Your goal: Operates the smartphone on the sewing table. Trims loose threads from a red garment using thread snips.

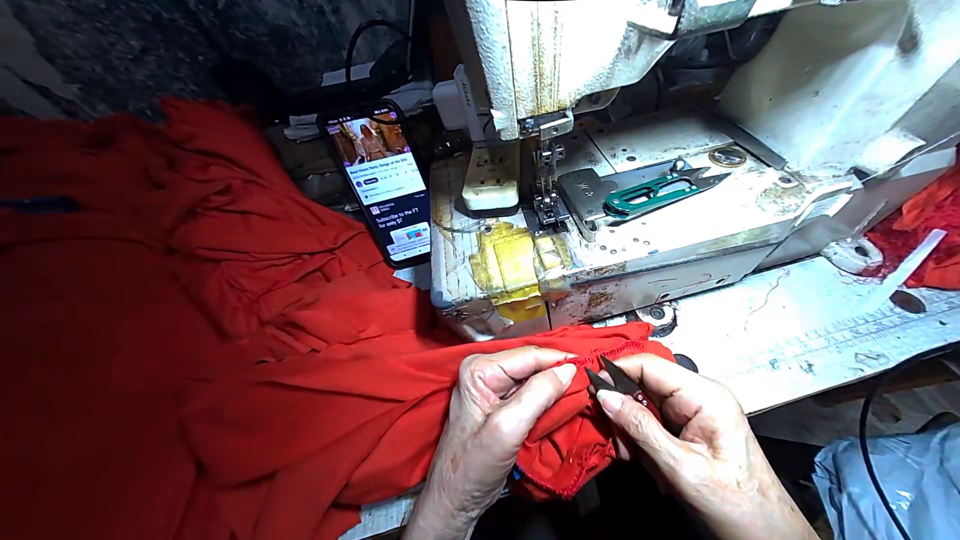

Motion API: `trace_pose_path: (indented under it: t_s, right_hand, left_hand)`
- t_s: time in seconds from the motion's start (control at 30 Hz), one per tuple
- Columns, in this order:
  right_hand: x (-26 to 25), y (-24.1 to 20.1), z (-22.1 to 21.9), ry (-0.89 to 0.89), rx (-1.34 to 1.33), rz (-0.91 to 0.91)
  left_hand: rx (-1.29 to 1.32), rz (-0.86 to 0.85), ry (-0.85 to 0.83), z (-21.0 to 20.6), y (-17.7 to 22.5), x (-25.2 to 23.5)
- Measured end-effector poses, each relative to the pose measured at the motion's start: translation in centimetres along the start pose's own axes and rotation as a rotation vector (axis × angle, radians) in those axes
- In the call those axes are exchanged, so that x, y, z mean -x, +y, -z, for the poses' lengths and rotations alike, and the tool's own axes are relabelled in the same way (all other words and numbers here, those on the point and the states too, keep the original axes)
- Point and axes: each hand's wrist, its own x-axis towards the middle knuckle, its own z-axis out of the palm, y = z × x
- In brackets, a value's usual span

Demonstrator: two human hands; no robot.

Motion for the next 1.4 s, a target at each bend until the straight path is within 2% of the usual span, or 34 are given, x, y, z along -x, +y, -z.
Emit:
trace_pose_path:
  t_s: [0.5, 0.87, 1.33, 1.4]
  right_hand:
    - [0.1, -1.1, -0.3, 0.01, 0.002, -0.12]
    - [0.1, -1.1, -0.5, 0.008, -0.005, -0.092]
    - [-0.1, -1.2, -0.3, 0.005, -0.041, -0.057]
    - [-0.1, -0.9, -0.1, 0.026, 0.086, 0.045]
  left_hand:
    - [0.004, 0.029, 0.017, -0.4, 0.6, 0.0]
    - [0.039, 0.018, 0.051, -0.6, 0.5, 0.2]
    - [0.036, 0.057, -0.003, 0.0, 0.4, 0.0]
    - [0.04, 0.041, -0.004, -0.1, 0.3, 0.1]
